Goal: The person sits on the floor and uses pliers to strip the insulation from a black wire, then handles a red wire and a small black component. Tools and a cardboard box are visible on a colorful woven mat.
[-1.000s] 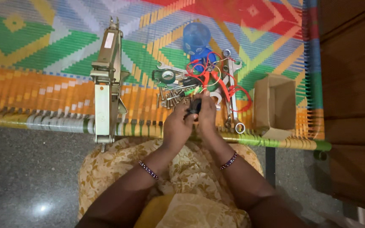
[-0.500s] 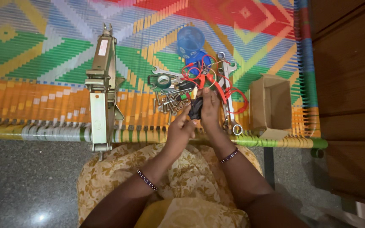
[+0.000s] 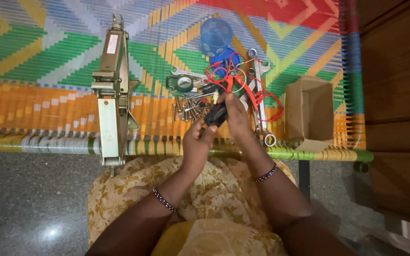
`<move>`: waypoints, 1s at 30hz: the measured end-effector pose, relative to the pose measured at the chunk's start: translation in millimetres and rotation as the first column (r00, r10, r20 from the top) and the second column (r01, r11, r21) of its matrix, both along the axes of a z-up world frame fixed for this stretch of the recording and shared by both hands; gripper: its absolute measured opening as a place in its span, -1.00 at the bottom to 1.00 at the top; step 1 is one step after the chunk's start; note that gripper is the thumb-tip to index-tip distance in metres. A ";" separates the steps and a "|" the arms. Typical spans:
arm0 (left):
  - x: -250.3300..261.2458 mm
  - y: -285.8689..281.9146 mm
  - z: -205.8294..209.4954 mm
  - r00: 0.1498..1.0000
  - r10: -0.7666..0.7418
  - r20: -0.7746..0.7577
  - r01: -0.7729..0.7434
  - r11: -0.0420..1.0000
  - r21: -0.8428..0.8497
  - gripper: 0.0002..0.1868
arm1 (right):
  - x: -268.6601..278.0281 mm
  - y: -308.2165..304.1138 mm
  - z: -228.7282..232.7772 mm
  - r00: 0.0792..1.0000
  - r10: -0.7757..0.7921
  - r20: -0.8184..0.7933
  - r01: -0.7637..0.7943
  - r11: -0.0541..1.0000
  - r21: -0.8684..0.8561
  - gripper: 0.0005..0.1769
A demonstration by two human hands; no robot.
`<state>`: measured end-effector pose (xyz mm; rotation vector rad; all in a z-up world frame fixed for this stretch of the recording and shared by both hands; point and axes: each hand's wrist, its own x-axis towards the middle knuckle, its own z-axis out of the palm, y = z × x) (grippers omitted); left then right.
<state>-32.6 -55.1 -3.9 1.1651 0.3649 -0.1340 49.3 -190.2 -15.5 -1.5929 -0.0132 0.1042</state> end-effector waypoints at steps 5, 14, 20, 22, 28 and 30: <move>1.4 5.6 19.8 0.992 -0.044 0.122 0.012 0.968 0.252 -0.52 | 7.7 -25.7 21.3 0.952 0.271 -0.139 -0.268 0.962 0.044 -0.30; 4.6 18.1 46.5 0.959 -0.176 0.223 -0.053 0.661 0.749 -0.61 | 6.2 -31.4 23.3 0.928 0.371 -0.006 -0.371 0.928 0.043 -0.63; 6.8 23.0 37.1 0.953 -0.165 0.256 -0.061 0.720 0.691 -0.61 | 2.3 -13.9 6.3 0.984 0.175 -0.039 -0.156 0.944 0.289 -0.72; 6.4 23.6 35.1 0.950 -0.105 0.293 -0.087 0.813 0.575 -0.62 | 2.5 -11.8 3.4 0.992 0.106 -0.071 -0.080 0.948 0.308 -0.72; 7.2 20.9 41.5 0.978 -0.043 0.203 -0.078 0.830 0.552 -0.88 | 2.0 1.7 -6.4 0.992 -0.011 -0.125 0.045 0.960 0.277 -0.70; 6.5 19.7 44.6 0.981 -0.022 0.192 -0.084 0.845 0.527 -0.87 | 0.3 3.7 -8.0 0.993 -0.004 -0.116 0.032 0.971 0.238 -0.68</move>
